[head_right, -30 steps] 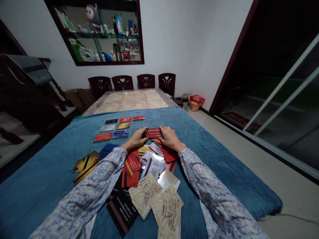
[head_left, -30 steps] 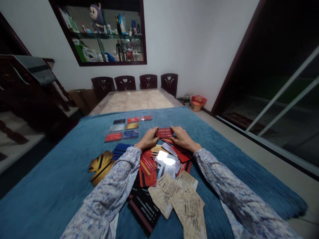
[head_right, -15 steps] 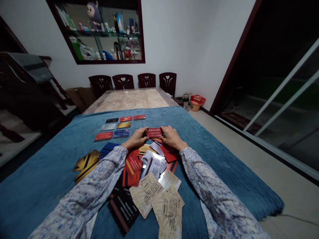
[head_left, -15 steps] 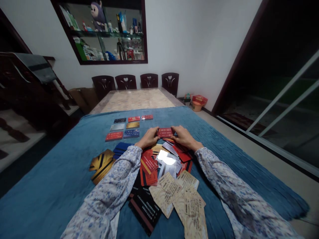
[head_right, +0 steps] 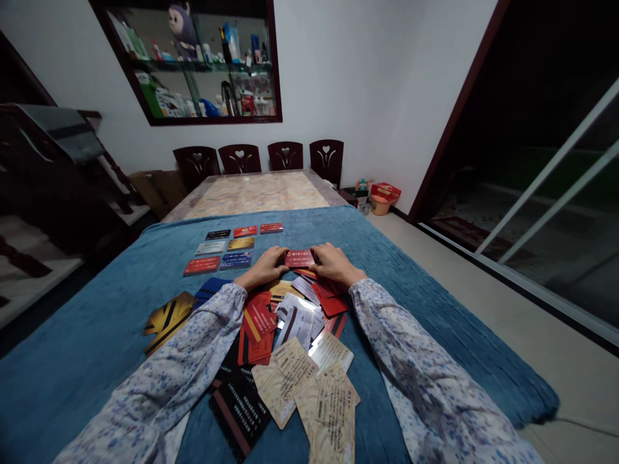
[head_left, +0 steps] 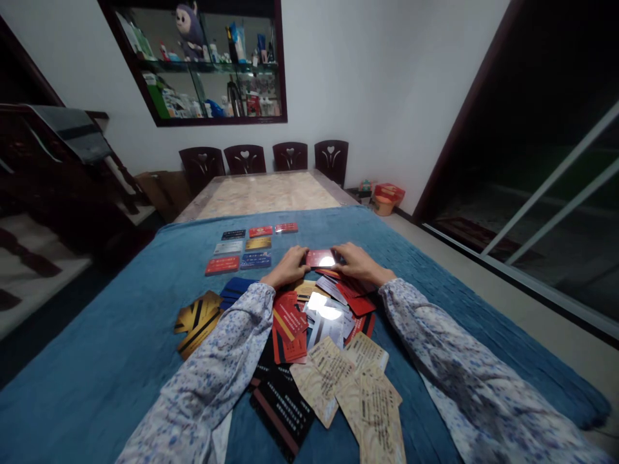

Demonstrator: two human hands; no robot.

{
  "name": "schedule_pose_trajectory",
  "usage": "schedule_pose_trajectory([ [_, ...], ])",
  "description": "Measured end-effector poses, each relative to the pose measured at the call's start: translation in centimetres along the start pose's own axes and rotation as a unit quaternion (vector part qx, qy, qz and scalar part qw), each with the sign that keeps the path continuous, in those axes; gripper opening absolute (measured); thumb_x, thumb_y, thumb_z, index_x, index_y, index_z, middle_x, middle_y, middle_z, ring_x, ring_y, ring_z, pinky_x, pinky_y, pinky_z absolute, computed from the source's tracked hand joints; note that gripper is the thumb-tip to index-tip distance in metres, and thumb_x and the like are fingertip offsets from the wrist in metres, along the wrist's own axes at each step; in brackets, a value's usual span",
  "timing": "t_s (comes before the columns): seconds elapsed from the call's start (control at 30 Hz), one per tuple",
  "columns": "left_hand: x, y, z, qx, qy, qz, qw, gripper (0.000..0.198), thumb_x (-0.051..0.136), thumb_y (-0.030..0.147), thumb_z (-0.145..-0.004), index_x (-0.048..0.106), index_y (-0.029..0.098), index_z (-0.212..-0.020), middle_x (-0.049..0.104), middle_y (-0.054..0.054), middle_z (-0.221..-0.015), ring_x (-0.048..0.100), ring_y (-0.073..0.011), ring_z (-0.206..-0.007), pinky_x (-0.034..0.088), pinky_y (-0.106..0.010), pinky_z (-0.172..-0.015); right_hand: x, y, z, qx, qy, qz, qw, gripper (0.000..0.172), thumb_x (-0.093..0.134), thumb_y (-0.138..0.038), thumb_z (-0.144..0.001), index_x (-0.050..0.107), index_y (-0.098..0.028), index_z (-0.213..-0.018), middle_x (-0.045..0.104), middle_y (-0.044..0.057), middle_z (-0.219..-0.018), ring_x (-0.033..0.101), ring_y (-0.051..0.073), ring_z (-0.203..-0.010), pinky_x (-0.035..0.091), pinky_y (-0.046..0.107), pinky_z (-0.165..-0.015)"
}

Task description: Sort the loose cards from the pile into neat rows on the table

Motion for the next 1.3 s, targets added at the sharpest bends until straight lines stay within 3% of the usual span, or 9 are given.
schedule_pose_trajectory([
  [0.3,-1.2,0.0,0.0,-0.019,-0.023,-0.021,0.999,0.028,0.072,0.021,-0.078,0.067,0.019,-0.106,0.064,-0.008,-0.103,0.063,-0.0268,-0.102,0.053,-0.04,-0.093,-0.3,0.1,-1.7,-0.019,-0.031,0.034,0.999,0.025,0.071,-0.035,-0.09,0.071,-0.019,-0.108,0.077,0.01,-0.111,0.067,0.023,-0.101,0.041,0.027,-0.077],
  [0.57,-1.8,-1.3,-0.4,-0.033,-0.03,-0.056,0.997,0.029,0.072,0.024,-0.079,0.067,0.018,-0.106,0.064,-0.009,-0.106,0.062,-0.0273,-0.103,0.052,-0.04,-0.094,-0.4,-0.4,-3.4,-0.017,-0.045,0.019,0.999,0.025,0.072,-0.033,-0.088,0.073,-0.019,-0.109,0.077,0.01,-0.111,0.069,0.023,-0.099,0.042,0.026,-0.073],
  [0.97,-3.6,-2.2,-0.9,-0.082,-0.08,-0.125,0.985,0.042,0.069,0.024,-0.082,0.065,0.015,-0.123,0.066,-0.014,-0.121,0.063,-0.0293,-0.115,0.05,-0.038,-0.1,-0.4,-1.3,-6.5,-0.009,-0.097,0.026,0.995,0.027,0.074,-0.035,-0.086,0.073,-0.018,-0.107,0.078,0.01,-0.11,0.07,0.021,-0.097,0.04,0.024,-0.07],
  [1.3,-5.0,-3.3,-1.5,-0.091,-0.088,-0.159,0.979,0.033,0.068,0.025,-0.083,0.069,0.014,-0.114,0.068,-0.014,-0.119,0.064,-0.0283,-0.113,0.051,-0.035,-0.098,0.2,-1.8,-9.7,-0.006,-0.122,0.04,0.992,0.033,0.074,-0.035,-0.087,0.074,-0.019,-0.116,0.077,0.01,-0.117,0.071,0.023,-0.107,0.045,0.022,-0.074],
])
Point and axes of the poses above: each hand's wrist, its own z-axis away from the middle knuckle, its own x-axis out of the palm, y = z × x, the point moved 2 cm from there along -z, towards the middle knuckle
